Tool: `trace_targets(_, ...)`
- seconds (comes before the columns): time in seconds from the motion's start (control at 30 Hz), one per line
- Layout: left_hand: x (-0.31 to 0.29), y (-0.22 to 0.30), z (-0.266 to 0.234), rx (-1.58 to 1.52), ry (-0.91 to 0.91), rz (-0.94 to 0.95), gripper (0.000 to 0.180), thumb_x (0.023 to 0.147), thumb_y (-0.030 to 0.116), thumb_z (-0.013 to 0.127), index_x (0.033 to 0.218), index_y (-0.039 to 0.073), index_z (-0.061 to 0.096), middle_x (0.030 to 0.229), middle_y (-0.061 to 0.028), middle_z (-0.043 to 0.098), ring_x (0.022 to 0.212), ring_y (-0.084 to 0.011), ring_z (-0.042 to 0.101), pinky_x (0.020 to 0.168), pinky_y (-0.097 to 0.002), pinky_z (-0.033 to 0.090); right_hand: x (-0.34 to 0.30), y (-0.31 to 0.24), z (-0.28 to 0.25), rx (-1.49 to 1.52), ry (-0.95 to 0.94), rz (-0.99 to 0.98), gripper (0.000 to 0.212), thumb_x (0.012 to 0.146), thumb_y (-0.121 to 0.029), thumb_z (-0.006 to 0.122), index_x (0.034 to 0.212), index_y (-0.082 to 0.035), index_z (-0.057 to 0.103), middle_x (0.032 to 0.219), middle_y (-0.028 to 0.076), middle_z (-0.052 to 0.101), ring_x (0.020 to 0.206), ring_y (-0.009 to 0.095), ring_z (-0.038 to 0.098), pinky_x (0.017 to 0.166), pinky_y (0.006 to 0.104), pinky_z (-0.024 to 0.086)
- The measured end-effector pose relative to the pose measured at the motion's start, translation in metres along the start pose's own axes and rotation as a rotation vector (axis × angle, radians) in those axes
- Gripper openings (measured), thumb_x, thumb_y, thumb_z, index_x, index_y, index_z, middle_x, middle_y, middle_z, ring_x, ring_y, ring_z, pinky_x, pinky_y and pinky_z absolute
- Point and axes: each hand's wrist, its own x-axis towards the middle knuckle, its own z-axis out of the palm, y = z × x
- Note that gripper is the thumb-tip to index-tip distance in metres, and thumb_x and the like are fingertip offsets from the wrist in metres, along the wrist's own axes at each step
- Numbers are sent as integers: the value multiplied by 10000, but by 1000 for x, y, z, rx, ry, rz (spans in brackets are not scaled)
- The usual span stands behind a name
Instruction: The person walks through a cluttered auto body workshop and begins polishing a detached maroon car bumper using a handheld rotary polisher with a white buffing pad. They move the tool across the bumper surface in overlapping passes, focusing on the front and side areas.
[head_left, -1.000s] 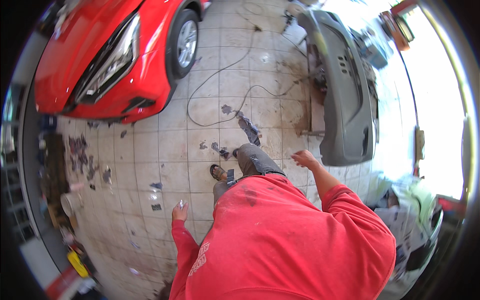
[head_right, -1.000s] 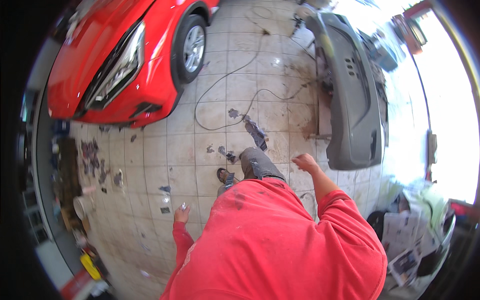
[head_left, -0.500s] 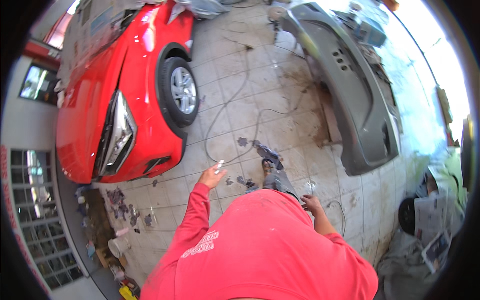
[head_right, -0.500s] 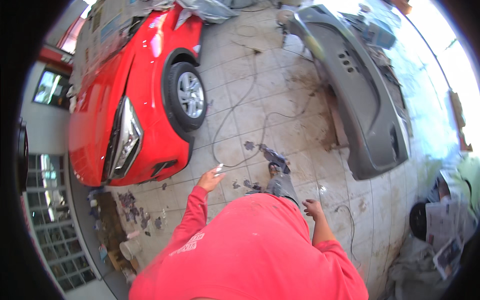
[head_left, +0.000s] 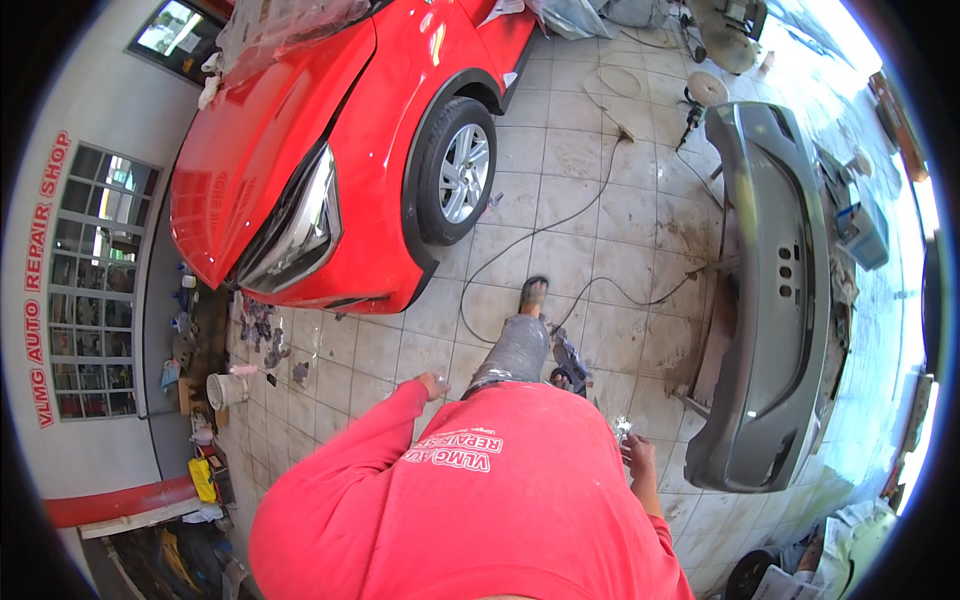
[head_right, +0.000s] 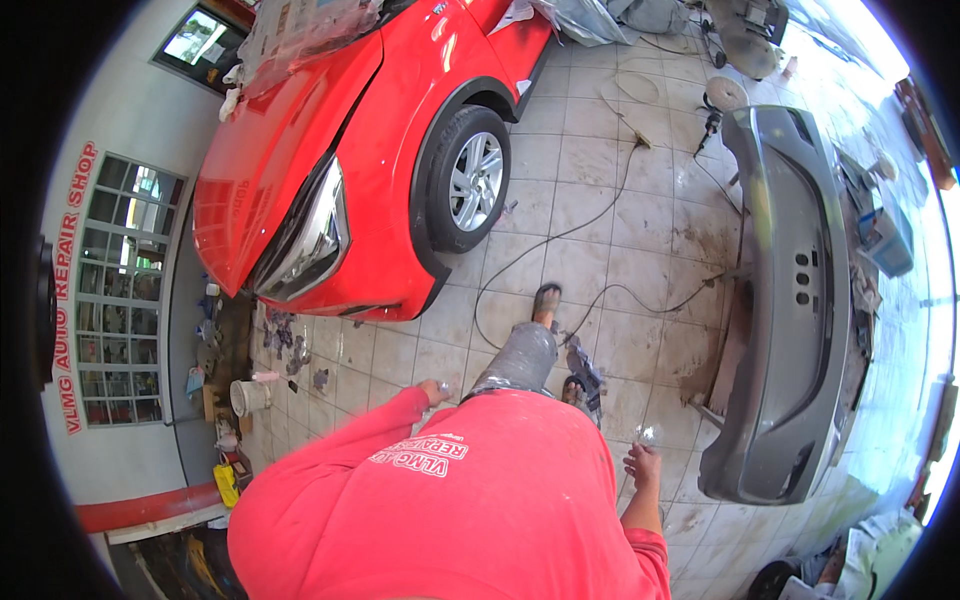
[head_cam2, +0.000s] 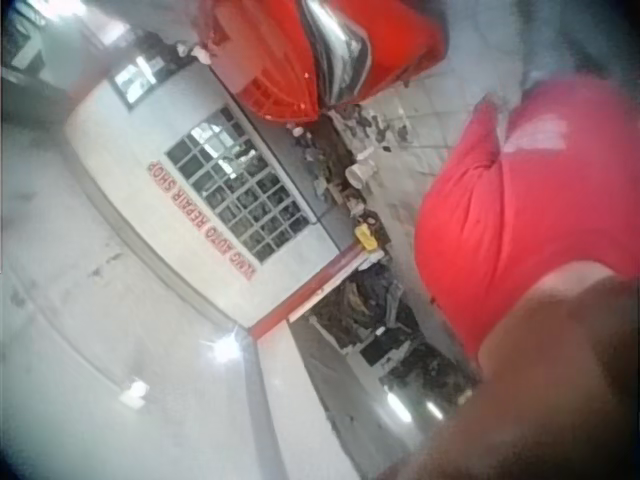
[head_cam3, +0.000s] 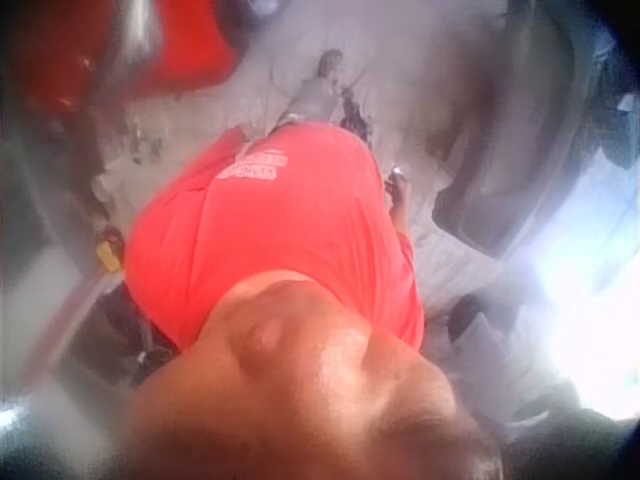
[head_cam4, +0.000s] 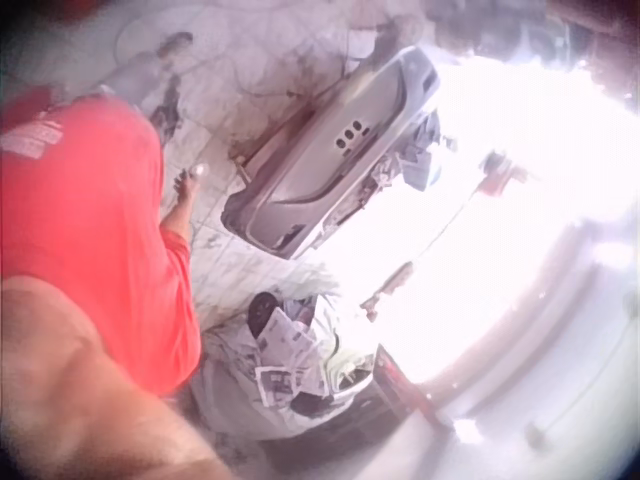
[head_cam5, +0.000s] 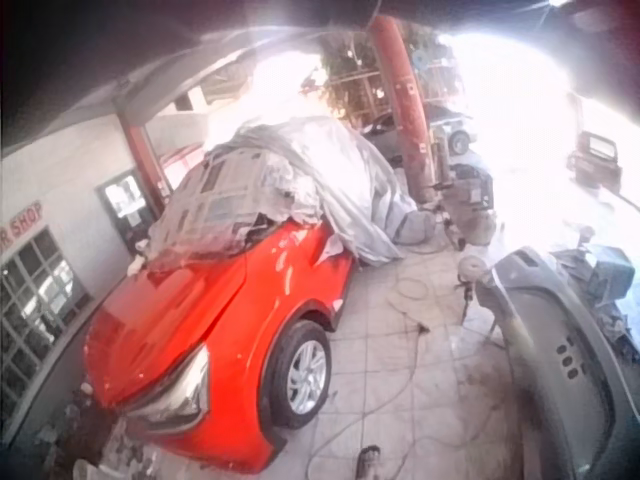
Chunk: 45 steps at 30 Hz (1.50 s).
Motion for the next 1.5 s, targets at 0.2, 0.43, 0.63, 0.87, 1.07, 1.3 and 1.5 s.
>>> trace_targets(0.2, 73, 26, -42, -24, -51, 51, 557, 807, 534, 777, 1084, 51, 772, 1024, -218, 760, 1001, -362, 733, 909, -452, 564, 33, -91, 61, -46, 22, -12, 458, 956, -295, 714, 1317, -21, 647, 1116, 105, 713, 816, 232, 712, 623, 345, 552)
trace_targets(0.43, 253, 201, -212, -72, 78, 210, 537, 845, 538, 732, 1089, 60, 749, 1045, -246, 745, 1027, -423, 710, 899, -509, 559, 30, -287, 100, -379, 100, -329, 514, 916, -335, 761, 1260, 42, 697, 1031, 126, 765, 855, 217, 725, 713, 354, 568)
trace_targets(0.63, 315, 440, -377, 91, 360, 532, 538, 855, 475, 750, 1115, 7, 693, 1064, -251, 735, 1031, -435, 701, 894, -501, 550, 33, -409, 113, -175, 305, -493, 555, 910, -335, 773, 1341, -4, 663, 1210, 187, 740, 1037, 240, 732, 878, 355, 570)
trace_targets(0.87, 354, 606, -428, 62, 349, 699, 568, 864, 447, 780, 1216, 26, 635, 1158, -200, 728, 1105, -372, 694, 961, -450, 534, 77, -530, 102, 8, 384, -555, 574, 904, -292, 795, 1383, -21, 630, 1273, 161, 725, 1051, 217, 730, 887, 348, 574)
trace_targets(1.07, 395, 617, -431, 207, 17, 365, 650, 805, 464, 832, 1281, 45, 690, 1094, -201, 756, 1016, -320, 736, 902, -429, 559, 167, -659, 55, -280, 346, -533, 590, 863, -386, 769, 1312, -16, 668, 1227, 196, 727, 1071, 325, 730, 928, 407, 567)
trace_targets(1.3, 427, 726, -507, 210, 83, 305, 545, 788, 457, 837, 1091, 17, 733, 857, -167, 752, 841, -322, 749, 789, -429, 575, 177, -907, 30, -297, 176, -717, 579, 871, -362, 783, 1328, -27, 663, 1224, 206, 722, 1068, 320, 731, 916, 420, 573)
trace_targets(1.5, 526, 897, -566, 512, 191, 547, 494, 765, 434, 872, 974, 38, 663, 830, -146, 725, 734, -251, 723, 733, -415, 576, 205, -1024, 8, -126, 122, -680, 596, 882, -350, 790, 1356, -19, 644, 1253, 201, 714, 1096, 318, 724, 937, 404, 565)
